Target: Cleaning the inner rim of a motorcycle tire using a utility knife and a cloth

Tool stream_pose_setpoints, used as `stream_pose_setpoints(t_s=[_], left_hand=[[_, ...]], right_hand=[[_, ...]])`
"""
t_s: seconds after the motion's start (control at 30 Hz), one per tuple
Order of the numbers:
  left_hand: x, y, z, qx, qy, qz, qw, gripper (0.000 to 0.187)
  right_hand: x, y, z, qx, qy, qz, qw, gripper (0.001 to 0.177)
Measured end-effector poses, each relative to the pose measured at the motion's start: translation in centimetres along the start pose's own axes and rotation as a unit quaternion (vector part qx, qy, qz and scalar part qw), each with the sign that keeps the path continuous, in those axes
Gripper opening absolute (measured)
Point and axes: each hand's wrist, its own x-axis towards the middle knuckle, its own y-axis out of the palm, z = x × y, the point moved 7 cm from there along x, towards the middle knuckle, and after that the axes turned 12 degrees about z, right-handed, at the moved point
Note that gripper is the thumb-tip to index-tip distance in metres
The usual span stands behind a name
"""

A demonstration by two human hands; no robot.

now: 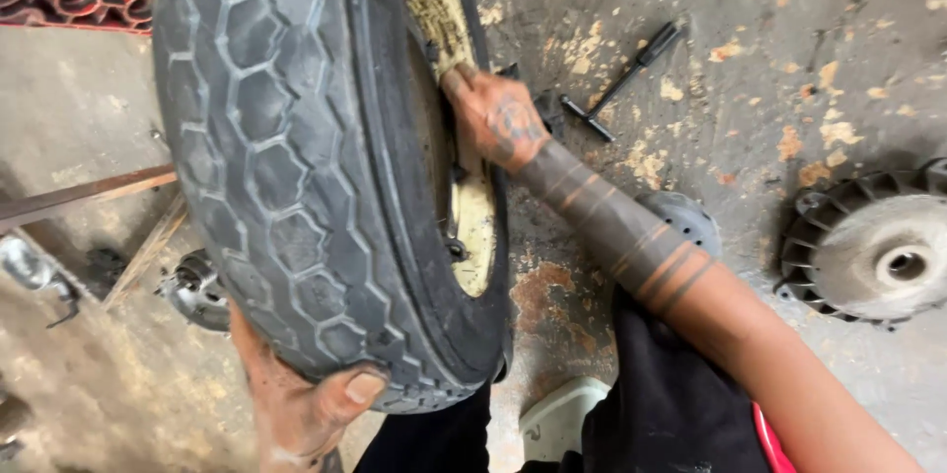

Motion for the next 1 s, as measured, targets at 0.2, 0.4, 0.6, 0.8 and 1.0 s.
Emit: stream_pose_setpoints(t_s=[0.2,0.4,0.6,0.8,1.0], left_hand=[[0.2,-0.2,-0.3,0.055,0.033,-0.004,0.998,0.127],[-0.1,-2.2,1.0,-0.057,-0.021,-0.081,0.995,0.117],[0.5,-0.6,0.0,-0.045,-0.004,-0.024,0.999,0.12],[1.4,-1.6,0.1,-0.102,0.003,-0.012,0.995,0.123],[-0.4,-3.2,2.8,-0.062,0.016,0.013,0.998,0.123]], right_hand=[[0.8,-3.7,0.8,0.043,0.022,-0.058,0.997,0.019],[-0.6,-0.9,1.4,0.224,0.013,0.133,0.965,0.017],[-2.8,-1.3,2.1,0.282,-0.025,0.223,0.933,0.009],[-3.6,0.5,2.8,0.12,0.016,0.118,0.986,0.011],[-1.4,0.5,0.9,0.005,-0.045,-0.013,0.999,0.019]])
